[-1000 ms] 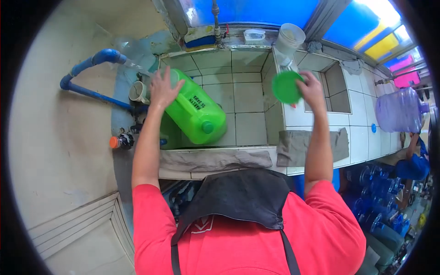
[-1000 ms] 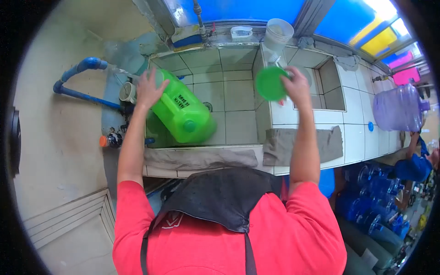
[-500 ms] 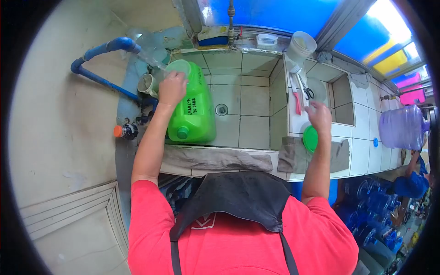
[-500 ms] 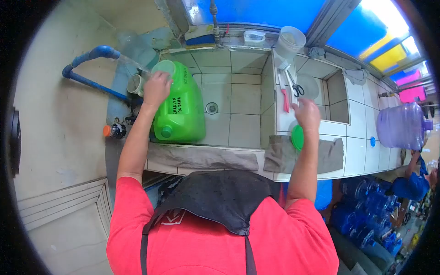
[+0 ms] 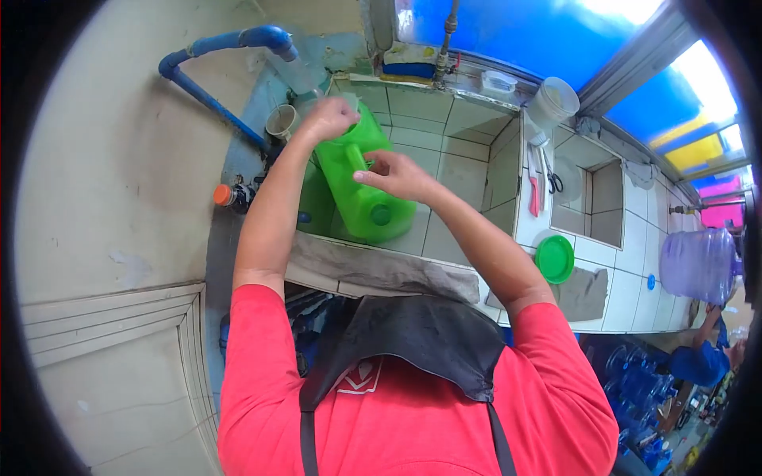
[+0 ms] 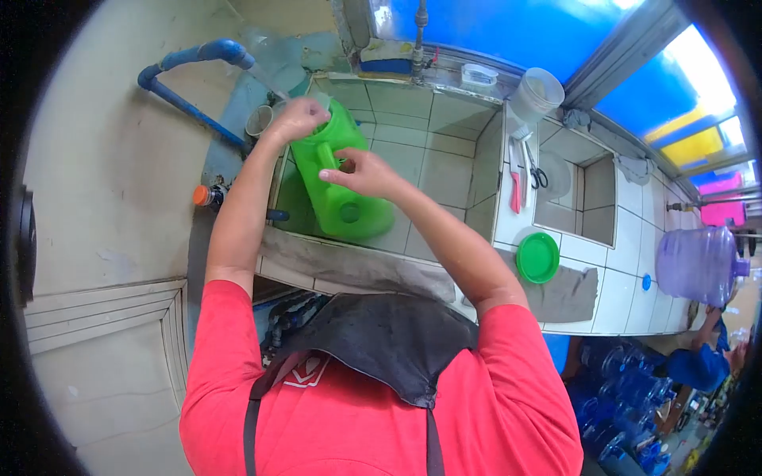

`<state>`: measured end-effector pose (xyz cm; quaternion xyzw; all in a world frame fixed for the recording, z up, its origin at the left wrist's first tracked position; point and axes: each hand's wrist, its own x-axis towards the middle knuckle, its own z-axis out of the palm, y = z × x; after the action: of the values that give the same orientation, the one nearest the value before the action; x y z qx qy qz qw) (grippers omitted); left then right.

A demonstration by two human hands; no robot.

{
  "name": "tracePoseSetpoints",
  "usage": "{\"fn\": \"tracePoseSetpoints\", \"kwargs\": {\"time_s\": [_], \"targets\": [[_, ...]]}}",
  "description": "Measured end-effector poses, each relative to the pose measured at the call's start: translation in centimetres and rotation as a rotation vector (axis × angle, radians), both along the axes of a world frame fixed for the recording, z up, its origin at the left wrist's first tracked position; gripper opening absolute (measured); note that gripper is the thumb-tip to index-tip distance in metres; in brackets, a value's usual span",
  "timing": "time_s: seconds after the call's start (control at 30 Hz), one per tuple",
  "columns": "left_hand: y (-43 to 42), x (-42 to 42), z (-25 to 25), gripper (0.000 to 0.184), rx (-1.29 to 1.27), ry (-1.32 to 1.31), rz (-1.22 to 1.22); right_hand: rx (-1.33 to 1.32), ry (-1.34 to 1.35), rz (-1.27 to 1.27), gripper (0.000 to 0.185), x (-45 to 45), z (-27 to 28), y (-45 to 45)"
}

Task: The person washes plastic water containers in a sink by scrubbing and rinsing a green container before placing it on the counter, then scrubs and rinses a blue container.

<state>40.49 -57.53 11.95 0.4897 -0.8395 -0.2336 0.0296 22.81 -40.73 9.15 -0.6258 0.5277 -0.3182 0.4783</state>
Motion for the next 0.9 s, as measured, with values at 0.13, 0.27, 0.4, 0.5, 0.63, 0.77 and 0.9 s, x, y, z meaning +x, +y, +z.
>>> {"fn": "tracePoseSetpoints", "kwargs": {"time_s": [0.13,0.27,0.4,0.5,0.63,0.77,0.9], "targets": [[0.8,0.8,2.9,0.033,-0.124,0.485,0.244,-0.056,0.096,-0.191,0.08,0.5,0.4,-3.9],[1.8,-0.1,3.3,0.041,0.148,1.236,0.629,-0.201,-0.158,-0.478,0.07,2.8,2.8,-8.3],[1.3,1.2,1.5,0.055,0.101,1.127,0.707,-0.05,-0.462,-0.376,0.05,5.2,4.0,-11.8],[3.4,1.5,3.5,0.062,0.224,1.206,0.704,-0.316,-0.12,-0.334,0.033,6.2,5.0,-10.6],[2.6,2.9,3.3,0.049,0.624,1.505,0.572,-0.836,0.414,-0.042,0.053,5.8,5.0,-8.3],[2.4,2.6,1.5,0.038,0.182,1.334,0.563,-0.847,0.543,-0.316,0.063,5.0,2.9,-7.2],[5.2,-1.5,2.8,0.031,-0.135,1.559,0.692,-0.849,0.255,-0.376,0.036,5.5,0.6,-5.7]]}}
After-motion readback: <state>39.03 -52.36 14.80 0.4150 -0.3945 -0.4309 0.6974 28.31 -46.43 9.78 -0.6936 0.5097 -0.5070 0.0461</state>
